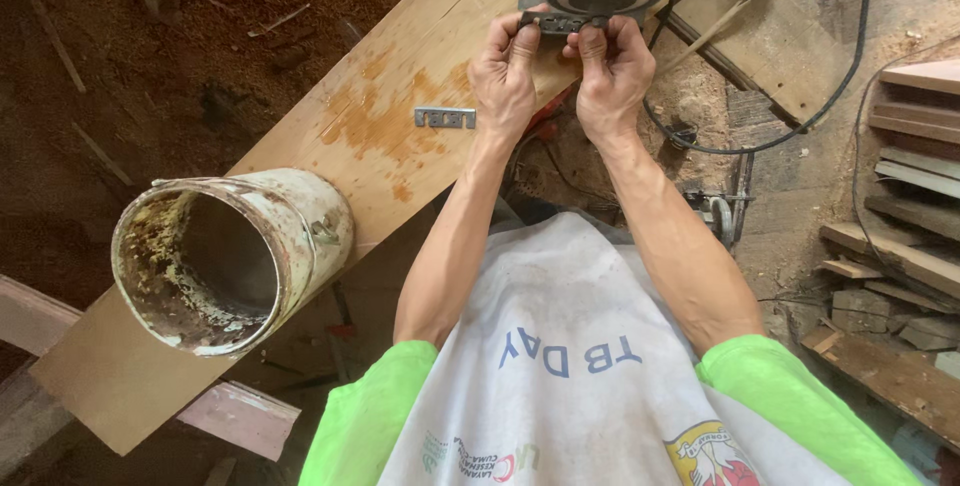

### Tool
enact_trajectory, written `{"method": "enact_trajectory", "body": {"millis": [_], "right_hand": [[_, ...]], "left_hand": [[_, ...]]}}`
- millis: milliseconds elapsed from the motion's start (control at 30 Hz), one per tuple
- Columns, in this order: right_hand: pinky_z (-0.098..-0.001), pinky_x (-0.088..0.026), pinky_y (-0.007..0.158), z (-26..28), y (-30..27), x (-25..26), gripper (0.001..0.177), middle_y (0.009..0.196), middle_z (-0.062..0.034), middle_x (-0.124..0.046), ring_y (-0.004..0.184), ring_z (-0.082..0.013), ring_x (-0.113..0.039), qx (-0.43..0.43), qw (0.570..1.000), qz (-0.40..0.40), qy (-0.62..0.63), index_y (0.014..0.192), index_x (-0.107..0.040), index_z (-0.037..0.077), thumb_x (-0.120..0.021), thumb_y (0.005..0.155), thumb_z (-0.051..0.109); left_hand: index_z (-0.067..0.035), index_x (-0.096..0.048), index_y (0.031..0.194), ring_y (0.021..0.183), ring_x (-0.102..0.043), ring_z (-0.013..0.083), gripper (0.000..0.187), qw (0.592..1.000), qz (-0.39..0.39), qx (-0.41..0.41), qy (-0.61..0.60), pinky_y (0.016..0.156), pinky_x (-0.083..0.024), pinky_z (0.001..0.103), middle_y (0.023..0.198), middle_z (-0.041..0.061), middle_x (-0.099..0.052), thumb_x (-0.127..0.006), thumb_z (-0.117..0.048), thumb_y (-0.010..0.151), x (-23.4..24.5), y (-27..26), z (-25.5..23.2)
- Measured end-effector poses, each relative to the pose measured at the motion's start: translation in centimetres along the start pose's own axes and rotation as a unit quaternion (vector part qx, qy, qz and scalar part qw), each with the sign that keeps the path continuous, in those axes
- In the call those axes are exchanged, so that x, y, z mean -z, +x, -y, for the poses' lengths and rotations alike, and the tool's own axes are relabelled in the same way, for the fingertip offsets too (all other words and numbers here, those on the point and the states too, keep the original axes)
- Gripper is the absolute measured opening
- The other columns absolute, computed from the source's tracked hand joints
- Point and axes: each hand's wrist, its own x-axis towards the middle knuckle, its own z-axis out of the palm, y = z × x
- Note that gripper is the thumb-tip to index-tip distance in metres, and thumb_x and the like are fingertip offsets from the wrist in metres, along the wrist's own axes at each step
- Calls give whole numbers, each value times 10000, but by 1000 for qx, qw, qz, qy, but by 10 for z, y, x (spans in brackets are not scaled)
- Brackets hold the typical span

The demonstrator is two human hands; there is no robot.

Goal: The person uses a bench grinder to smooth the edges of small metal brackets. They hold each bracket with both hands and press it against the spinning grinding wheel, then inspect it before repeating the process on another bracket.

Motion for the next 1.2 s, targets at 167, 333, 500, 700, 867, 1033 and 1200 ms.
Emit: {"method": "enact_trajectory", "body": {"millis": [167,333,500,700,867,1033,1200], "right_hand": [[-296,-620,752,-1,0,2,261,921,-80,-726,826,-152,-728,-3,1000,-8,-14,1064,-615,9,-684,1076,260],[-301,-624,740,0,2,4,283,912,-77,-724,822,-155,-725,0,1000,-8,-5,1059,-614,12,-686,1070,285],[-293,-592,794,31,-7,9,221,975,-95,-719,876,-160,-705,30,999,28,-34,1138,-613,-14,-642,1118,205],[-253,-590,814,104,-52,7,190,1032,-85,-730,883,-130,-720,-88,994,55,29,1178,-649,-71,-667,1060,77],[-253,-601,826,143,-61,-12,247,1042,-100,-743,897,-125,-715,-72,994,87,6,1204,-655,-80,-722,1018,69],[-250,-583,882,151,-66,-29,263,1096,-101,-728,967,-115,-695,-34,993,103,42,1216,-651,-83,-745,1009,47],[-245,-578,882,152,-68,-34,264,1101,-101,-727,974,-117,-692,-22,994,104,36,1206,-653,-82,-753,998,47]], "left_hand": [[-49,-710,1203,983,-682,86,205,1000,2,25,6,885,-570,261,1118,28,-774,-623,-193,1084,-1,-2,-1],[-38,-710,1189,1009,-679,96,201,1000,5,28,-6,911,-567,270,1158,43,-770,-628,-194,1091,-4,-3,4],[-59,-709,1262,1075,-700,115,278,994,14,10,111,909,-603,275,1243,59,-730,-625,-221,1053,1,-13,-3],[10,-664,1337,971,-680,154,362,981,-21,185,-49,817,-603,324,1154,87,-718,-621,-227,1066,14,-65,-39],[25,-584,1417,1074,-644,116,425,981,-25,122,-147,937,-550,279,1220,47,-691,-599,-244,1088,16,-76,-61],[35,-584,1424,1103,-617,97,443,989,-46,89,-106,973,-508,255,1231,33,-685,-600,-257,1091,26,-71,-71],[30,-588,1426,1084,-621,96,458,991,-39,81,-101,969,-511,253,1206,31,-690,-601,-284,1094,29,-71,-78]]}}
